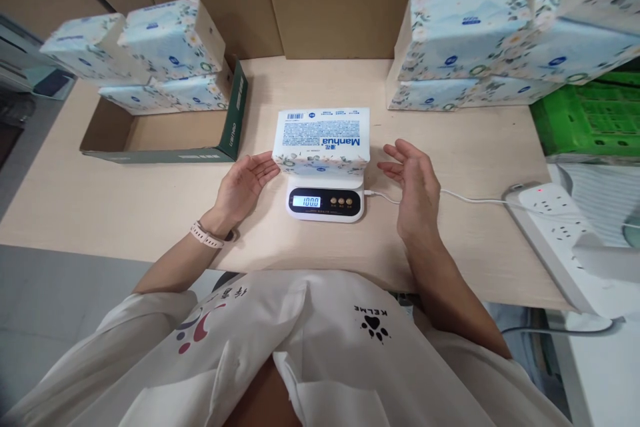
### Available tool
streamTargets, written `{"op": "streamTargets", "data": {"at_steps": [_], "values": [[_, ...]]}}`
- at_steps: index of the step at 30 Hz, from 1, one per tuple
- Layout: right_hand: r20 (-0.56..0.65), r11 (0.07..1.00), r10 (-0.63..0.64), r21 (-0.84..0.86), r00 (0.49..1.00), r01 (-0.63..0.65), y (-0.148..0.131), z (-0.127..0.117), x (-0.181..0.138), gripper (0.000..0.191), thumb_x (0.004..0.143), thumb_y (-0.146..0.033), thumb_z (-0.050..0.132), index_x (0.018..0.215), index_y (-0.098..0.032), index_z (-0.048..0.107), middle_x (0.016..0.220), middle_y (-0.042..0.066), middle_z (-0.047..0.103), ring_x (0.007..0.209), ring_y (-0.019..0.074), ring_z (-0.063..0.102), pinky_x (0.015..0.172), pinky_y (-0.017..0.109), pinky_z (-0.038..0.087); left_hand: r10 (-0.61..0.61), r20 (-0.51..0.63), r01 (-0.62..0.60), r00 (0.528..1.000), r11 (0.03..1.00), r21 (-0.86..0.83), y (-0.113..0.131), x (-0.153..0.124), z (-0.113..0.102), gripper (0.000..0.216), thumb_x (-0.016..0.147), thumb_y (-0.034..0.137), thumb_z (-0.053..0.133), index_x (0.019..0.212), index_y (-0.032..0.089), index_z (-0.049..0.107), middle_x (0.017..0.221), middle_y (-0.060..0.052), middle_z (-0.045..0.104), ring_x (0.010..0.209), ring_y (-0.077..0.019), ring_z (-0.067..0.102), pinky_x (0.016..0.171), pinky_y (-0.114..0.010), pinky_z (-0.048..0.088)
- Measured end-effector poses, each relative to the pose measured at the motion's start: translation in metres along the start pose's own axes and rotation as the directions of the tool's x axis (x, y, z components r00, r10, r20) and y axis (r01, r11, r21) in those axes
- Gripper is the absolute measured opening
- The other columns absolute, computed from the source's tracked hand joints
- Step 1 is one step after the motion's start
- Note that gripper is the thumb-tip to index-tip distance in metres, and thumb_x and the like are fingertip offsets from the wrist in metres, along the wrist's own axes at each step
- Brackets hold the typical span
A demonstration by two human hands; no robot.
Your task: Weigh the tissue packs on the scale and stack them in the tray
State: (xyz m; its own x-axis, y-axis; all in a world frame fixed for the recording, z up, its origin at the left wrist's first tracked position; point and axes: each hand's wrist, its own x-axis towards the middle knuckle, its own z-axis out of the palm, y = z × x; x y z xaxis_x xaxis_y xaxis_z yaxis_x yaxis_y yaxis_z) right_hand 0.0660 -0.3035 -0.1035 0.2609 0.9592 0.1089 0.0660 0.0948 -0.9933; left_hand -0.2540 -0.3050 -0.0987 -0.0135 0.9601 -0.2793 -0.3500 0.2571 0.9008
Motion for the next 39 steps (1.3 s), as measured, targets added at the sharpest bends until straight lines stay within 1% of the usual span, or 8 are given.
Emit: {"op": "streamTargets", "data": {"at_steps": [3, 7, 12, 16, 22, 30, 36, 39], "values": [[0.017, 1.000, 0.013, -0.020, 1.000, -0.012, 0.001, -0.001, 0.000, 0.054, 0.101, -0.076, 0.062, 0.131, -0.033, 0.074, 0.138, 0.010, 0.080, 0.115, 0.0327, 0.081, 0.118, 0.068, 0.057, 0.002, -0.002, -0.002, 1.000, 1.000, -0.008, 0.000, 0.000, 0.000, 0.044, 0.099, 0.056, 0.069, 0.116, 0.018, 0.084, 0.136, -0.014, 0.084, 0.143, -0.0315, 0.073, 0.135, -0.049, 0.049], [0.018, 0.999, 0.039, 0.005, 0.999, -0.039, 0.000, -0.002, -0.001, 0.050, 0.098, -0.070, 0.071, 0.132, -0.033, 0.075, 0.140, 0.008, 0.079, 0.115, 0.0292, 0.081, 0.119, 0.063, 0.058, -0.003, -0.006, 0.003, 1.000, 1.000, -0.013, 0.001, 0.000, 0.000, 0.043, 0.101, 0.054, 0.068, 0.116, 0.017, 0.084, 0.133, -0.014, 0.085, 0.135, -0.0287, 0.076, 0.130, -0.045, 0.052], [0.020, 1.000, 0.022, 0.002, 1.000, -0.022, 0.001, -0.001, -0.001, 0.046, 0.100, -0.068, 0.068, 0.130, -0.033, 0.075, 0.137, 0.008, 0.079, 0.115, 0.0276, 0.081, 0.117, 0.061, 0.060, -0.007, -0.007, 0.007, 1.000, 0.999, -0.033, 0.002, 0.001, 0.000, 0.040, 0.101, 0.051, 0.067, 0.113, 0.016, 0.084, 0.130, -0.014, 0.085, 0.127, -0.0266, 0.079, 0.127, -0.043, 0.054], [0.007, 1.000, 0.012, 0.018, 1.000, -0.012, 0.002, 0.000, -0.001, 0.044, 0.099, -0.066, 0.070, 0.128, -0.033, 0.076, 0.134, 0.008, 0.081, 0.112, 0.0275, 0.081, 0.119, 0.063, 0.058, -0.036, -0.031, 0.035, 0.999, 0.999, -0.025, 0.005, 0.000, 0.002, 0.040, 0.103, 0.049, 0.064, 0.113, 0.015, 0.083, 0.130, -0.015, 0.085, 0.129, -0.0268, 0.078, 0.126, -0.043, 0.054], [0.026, 1.000, 0.012, -0.006, 1.000, -0.012, 0.002, -0.002, -0.001, 0.048, 0.101, -0.068, 0.067, 0.131, -0.032, 0.074, 0.137, 0.010, 0.080, 0.116, 0.0291, 0.081, 0.118, 0.063, 0.059, -0.056, -0.038, 0.055, 0.998, 0.998, -0.038, 0.009, -0.001, 0.004, 0.038, 0.104, 0.047, 0.064, 0.112, 0.014, 0.082, 0.126, -0.016, 0.086, 0.127, -0.0266, 0.079, 0.125, -0.042, 0.055], [0.025, 1.000, 0.008, 0.016, 1.000, -0.008, 0.001, -0.001, -0.001, 0.043, 0.101, -0.064, 0.067, 0.130, -0.033, 0.076, 0.133, 0.009, 0.081, 0.119, 0.0290, 0.080, 0.119, 0.063, 0.058, -0.064, -0.038, 0.061, 0.997, 0.996, -0.069, 0.009, 0.001, 0.002, 0.035, 0.105, 0.043, 0.062, 0.109, 0.014, 0.082, 0.119, -0.015, 0.087, 0.116, -0.0240, 0.082, 0.122, -0.041, 0.057], [0.018, 1.000, 0.020, -0.007, 1.000, -0.020, 0.002, -0.001, -0.001, 0.046, 0.102, -0.067, 0.065, 0.130, -0.032, 0.075, 0.136, 0.009, 0.080, 0.111, 0.0278, 0.082, 0.119, 0.063, 0.058, -0.082, -0.053, 0.077, 0.995, 0.994, -0.083, 0.011, 0.000, 0.004, 0.033, 0.104, 0.039, 0.061, 0.107, 0.014, 0.082, 0.117, -0.015, 0.088, 0.113, -0.0235, 0.082, 0.120, -0.040, 0.058], [0.014, 1.000, 0.023, -0.007, 1.000, -0.023, 0.001, -0.001, -0.001, 0.047, 0.101, -0.068, 0.066, 0.131, -0.033, 0.075, 0.135, 0.009, 0.081, 0.113, 0.0282, 0.082, 0.119, 0.063, 0.058, -0.084, -0.060, 0.079, 0.995, 0.993, -0.089, 0.011, 0.000, 0.005, 0.033, 0.104, 0.039, 0.061, 0.107, 0.013, 0.082, 0.116, -0.015, 0.087, 0.112, -0.0234, 0.082, 0.120, -0.040, 0.058]]}}
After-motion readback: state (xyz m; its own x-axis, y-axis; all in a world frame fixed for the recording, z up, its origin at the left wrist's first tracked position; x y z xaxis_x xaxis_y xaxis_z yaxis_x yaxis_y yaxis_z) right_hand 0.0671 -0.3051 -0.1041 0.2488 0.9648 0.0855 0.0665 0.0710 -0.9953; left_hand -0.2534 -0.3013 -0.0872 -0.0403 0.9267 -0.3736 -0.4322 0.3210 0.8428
